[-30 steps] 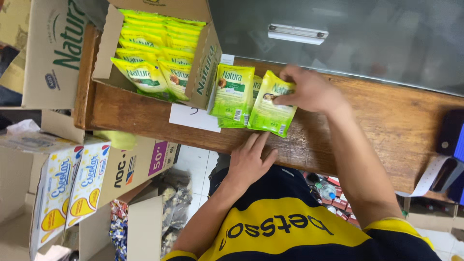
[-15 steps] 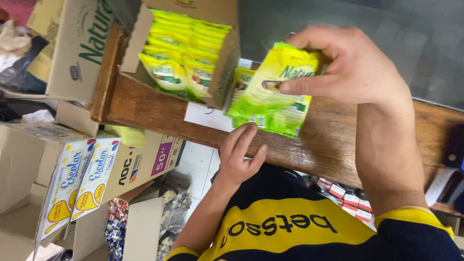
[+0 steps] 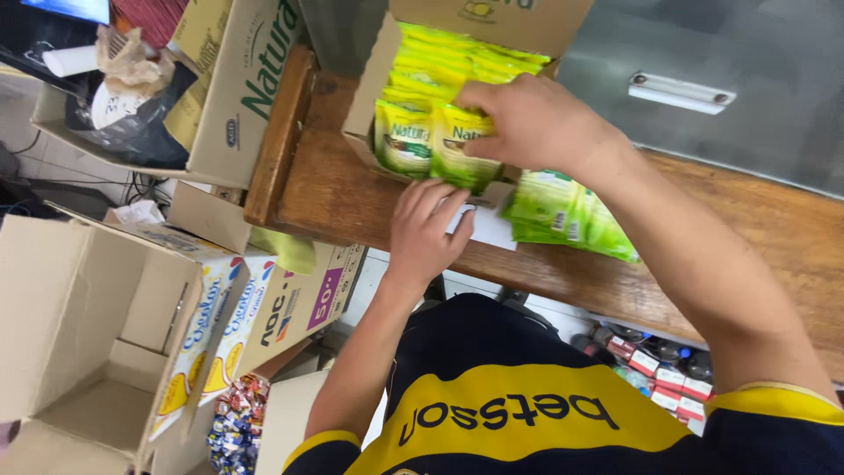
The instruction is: The person places small yellow packets of mayonnaise into a cardboard display box one by one, arranging them in neat rows until the box is full.
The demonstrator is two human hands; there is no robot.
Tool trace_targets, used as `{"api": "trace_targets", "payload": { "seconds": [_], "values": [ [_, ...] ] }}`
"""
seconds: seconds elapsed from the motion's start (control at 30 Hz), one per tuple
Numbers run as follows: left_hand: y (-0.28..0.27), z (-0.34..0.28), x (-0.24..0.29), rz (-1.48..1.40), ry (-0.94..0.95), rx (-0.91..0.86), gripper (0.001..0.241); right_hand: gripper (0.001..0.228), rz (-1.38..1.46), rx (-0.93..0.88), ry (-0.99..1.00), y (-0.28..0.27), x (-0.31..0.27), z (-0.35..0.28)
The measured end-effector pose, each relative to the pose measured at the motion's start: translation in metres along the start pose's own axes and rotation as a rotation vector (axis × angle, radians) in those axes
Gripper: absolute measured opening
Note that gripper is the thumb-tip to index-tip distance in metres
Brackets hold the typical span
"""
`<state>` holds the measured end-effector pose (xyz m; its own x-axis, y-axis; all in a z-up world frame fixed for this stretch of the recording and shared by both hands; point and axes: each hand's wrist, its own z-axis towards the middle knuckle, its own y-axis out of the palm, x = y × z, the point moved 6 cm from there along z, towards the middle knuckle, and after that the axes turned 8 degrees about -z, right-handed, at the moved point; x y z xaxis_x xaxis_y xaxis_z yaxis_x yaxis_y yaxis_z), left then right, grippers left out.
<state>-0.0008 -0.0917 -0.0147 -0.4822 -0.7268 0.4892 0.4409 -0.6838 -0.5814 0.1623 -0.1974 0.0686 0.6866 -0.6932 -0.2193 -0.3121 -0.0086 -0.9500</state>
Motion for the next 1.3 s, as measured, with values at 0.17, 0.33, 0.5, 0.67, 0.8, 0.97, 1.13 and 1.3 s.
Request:
{"api": "trace_targets", "payload": {
  "seconds": [0.17,0.33,0.5,0.67,0.8,0.97,1.13,1.3],
  "values": [
    [0.011,0.008,-0.015,0.095,0.070,-0.182,0.020,0.047,-0.303,-0.243,0.141,0.019,-0.014,0.005],
    [0.016,0.016,-0.016,0.186,0.124,-0.284,0.029,0.037,-0.418,-0.311,0.199,0.029,-0.017,0.012],
    [0.009,0.013,-0.020,0.119,0.124,-0.304,0.027,0.029,-0.488,-0.372,0.179,0.051,-0.014,0.021],
    [0.009,0.011,-0.012,0.059,0.165,-0.266,0.032,0.037,-0.448,-0.417,0.144,0.036,-0.016,0.020],
    [0.018,0.015,-0.017,0.058,0.097,-0.309,0.036,0.040,-0.453,-0.458,0.129,0.027,-0.009,0.018],
    [0.039,0.002,-0.029,0.052,0.087,-0.302,0.041,0.033,-0.565,-0.462,0.055,0.042,-0.002,0.029],
    [0.031,0.019,-0.024,0.102,0.039,-0.451,0.032,0.034,-0.558,-0.430,0.085,0.039,0.004,0.028],
    [0.050,0.020,-0.029,0.208,-0.121,-0.754,0.050,0.034,-0.584,-0.384,0.081,0.047,0.014,0.031]
  ]
}}
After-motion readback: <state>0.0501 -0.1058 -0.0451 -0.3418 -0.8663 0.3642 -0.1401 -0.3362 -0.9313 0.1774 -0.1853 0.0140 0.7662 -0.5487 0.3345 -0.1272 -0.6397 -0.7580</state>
